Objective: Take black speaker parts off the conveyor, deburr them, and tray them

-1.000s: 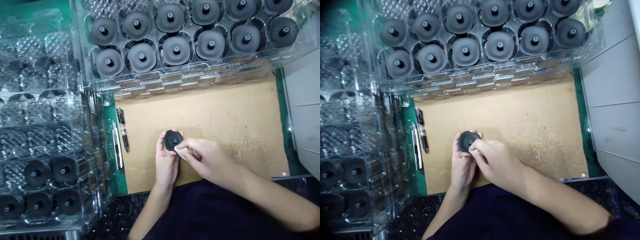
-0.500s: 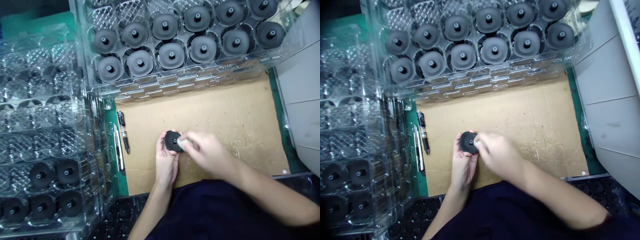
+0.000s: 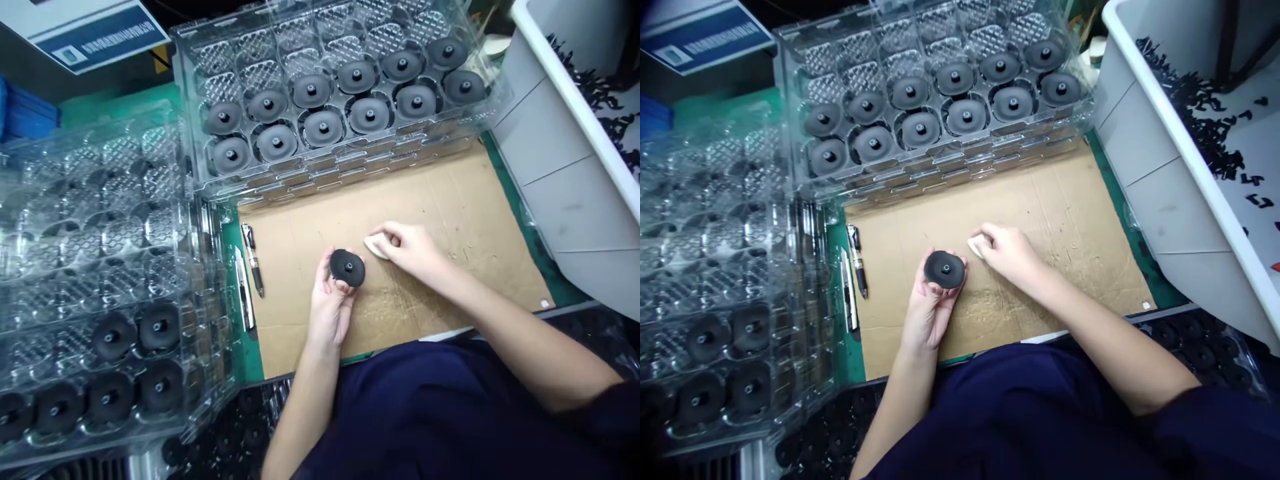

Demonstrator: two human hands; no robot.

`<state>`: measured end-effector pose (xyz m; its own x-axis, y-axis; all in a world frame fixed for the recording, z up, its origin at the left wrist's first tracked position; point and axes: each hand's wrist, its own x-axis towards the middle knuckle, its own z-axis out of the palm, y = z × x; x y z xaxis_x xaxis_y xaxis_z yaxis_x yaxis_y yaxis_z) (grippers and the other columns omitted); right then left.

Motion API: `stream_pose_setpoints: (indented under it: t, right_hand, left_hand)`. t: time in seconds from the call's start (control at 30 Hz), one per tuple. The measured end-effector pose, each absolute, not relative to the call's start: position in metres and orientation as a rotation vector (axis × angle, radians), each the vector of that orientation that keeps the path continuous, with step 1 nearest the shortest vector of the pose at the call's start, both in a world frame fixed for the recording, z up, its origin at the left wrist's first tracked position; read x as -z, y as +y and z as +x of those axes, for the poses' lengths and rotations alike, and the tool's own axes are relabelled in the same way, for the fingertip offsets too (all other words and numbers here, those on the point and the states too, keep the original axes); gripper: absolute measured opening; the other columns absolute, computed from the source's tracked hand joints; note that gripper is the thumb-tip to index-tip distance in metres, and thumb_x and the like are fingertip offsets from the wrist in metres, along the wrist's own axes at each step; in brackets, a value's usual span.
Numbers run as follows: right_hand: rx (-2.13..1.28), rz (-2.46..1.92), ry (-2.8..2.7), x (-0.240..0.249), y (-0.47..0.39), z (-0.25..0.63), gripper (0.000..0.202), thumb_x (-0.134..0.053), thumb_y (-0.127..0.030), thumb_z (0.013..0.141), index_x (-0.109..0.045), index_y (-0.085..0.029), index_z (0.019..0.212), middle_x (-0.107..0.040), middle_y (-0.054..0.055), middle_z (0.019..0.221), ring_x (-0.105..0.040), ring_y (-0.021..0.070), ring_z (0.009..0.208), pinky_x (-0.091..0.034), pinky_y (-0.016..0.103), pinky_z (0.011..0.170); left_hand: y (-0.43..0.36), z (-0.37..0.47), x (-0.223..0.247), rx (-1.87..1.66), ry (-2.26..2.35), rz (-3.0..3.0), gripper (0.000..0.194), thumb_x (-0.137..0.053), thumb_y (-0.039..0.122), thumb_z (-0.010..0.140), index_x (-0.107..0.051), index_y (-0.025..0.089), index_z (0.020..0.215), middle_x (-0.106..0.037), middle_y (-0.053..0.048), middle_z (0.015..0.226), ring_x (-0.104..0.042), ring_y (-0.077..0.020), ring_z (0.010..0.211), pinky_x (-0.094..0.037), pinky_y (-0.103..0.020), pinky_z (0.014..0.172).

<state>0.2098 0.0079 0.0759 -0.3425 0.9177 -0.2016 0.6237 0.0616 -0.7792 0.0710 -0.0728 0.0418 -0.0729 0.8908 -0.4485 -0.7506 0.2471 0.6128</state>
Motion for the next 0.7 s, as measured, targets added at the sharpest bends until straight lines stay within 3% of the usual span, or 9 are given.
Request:
stream_pose_setpoints:
  t: [0.1,0.17,0.3,0.4,0.47,0.6,0.7]
  right_hand:
    - [-1.031,-1.380,-1.974,-0.100,-0.006,0.206,0.024,-0.049,-0.023,0.089,-0.064,-0.018,0.106,-0.064,0.003,0.092,-0.058,0.0118,0.080,-0.044,0.023,0.074]
    - [-1.031,-1.199,-1.998,-0.120,-0.026,0.203,0.024,-0.046,-0.019,0.090,-0.062,-0.016,0.108,-0.063,0.005,0.097,-0.058,0.0124,0.087,-0.044,0.024,0.080]
    - [-1.275,-1.039,-2.179,-0.141,-0.044,0.205,0.020,-0.051,-0.011,0.086,-0.067,-0.019,0.095,-0.066,0.000,0.088,-0.060,0.0099,0.078,-0.046,0.020,0.072]
    - [-1.095,-1.066,-2.203,-0.142,-0.045,0.206,0.019,-0.050,-0.015,0.087,-0.067,-0.018,0.096,-0.067,0.002,0.088,-0.061,0.0122,0.081,-0.047,0.024,0.076]
    - [-0.964,-1.048,-2.103,-0.143,-0.051,0.209,0.024,-0.046,-0.017,0.090,-0.064,-0.015,0.106,-0.066,0.006,0.095,-0.060,0.0143,0.088,-0.047,0.027,0.082]
    - [-1.222,-0.939,-2.125,-0.154,-0.063,0.223,0.020,-0.050,-0.013,0.088,-0.066,-0.019,0.098,-0.065,0.000,0.087,-0.059,0.0087,0.077,-0.047,0.019,0.072]
    - [-1.153,-1.008,-2.192,-0.162,-0.059,0.227,0.019,-0.052,-0.010,0.085,-0.067,-0.020,0.093,-0.065,-0.001,0.083,-0.059,0.0090,0.075,-0.047,0.020,0.070]
  left_hand:
    - [-0.082,0.077,-0.054,-1.297,0.912,0.183,0.063,-0.077,0.034,0.068,-0.051,0.024,0.124,-0.058,-0.009,0.121,-0.061,-0.0205,0.104,-0.050,-0.030,0.089]
    - [-0.092,0.081,-0.064,-1.240,0.931,0.172,0.060,-0.077,0.032,0.069,-0.053,0.022,0.123,-0.061,-0.009,0.116,-0.062,-0.0180,0.101,-0.050,-0.026,0.087]
    - [-0.109,0.087,-0.077,-1.195,0.948,0.120,0.061,-0.080,0.030,0.064,-0.056,0.027,0.120,-0.063,-0.004,0.114,-0.063,-0.0148,0.097,-0.051,-0.020,0.082]
    - [-0.114,0.090,-0.084,-1.237,0.952,0.119,0.045,-0.078,0.032,0.068,-0.062,0.025,0.110,-0.067,-0.001,0.101,-0.064,-0.0124,0.088,-0.052,-0.017,0.072]
    - [-0.116,0.090,-0.089,-1.227,0.939,0.143,0.040,-0.077,0.029,0.069,-0.064,0.024,0.106,-0.068,-0.001,0.101,-0.065,-0.0129,0.087,-0.053,-0.018,0.073]
    - [-0.121,0.090,-0.098,-1.231,0.922,0.177,0.054,-0.081,0.023,0.063,-0.060,0.029,0.113,-0.065,-0.001,0.113,-0.064,-0.0152,0.095,-0.053,-0.020,0.077]
    - [-0.121,0.096,-0.103,-1.237,0.949,0.214,0.046,-0.078,0.022,0.068,-0.062,0.025,0.111,-0.068,-0.002,0.101,-0.065,-0.0126,0.087,-0.053,-0.017,0.073]
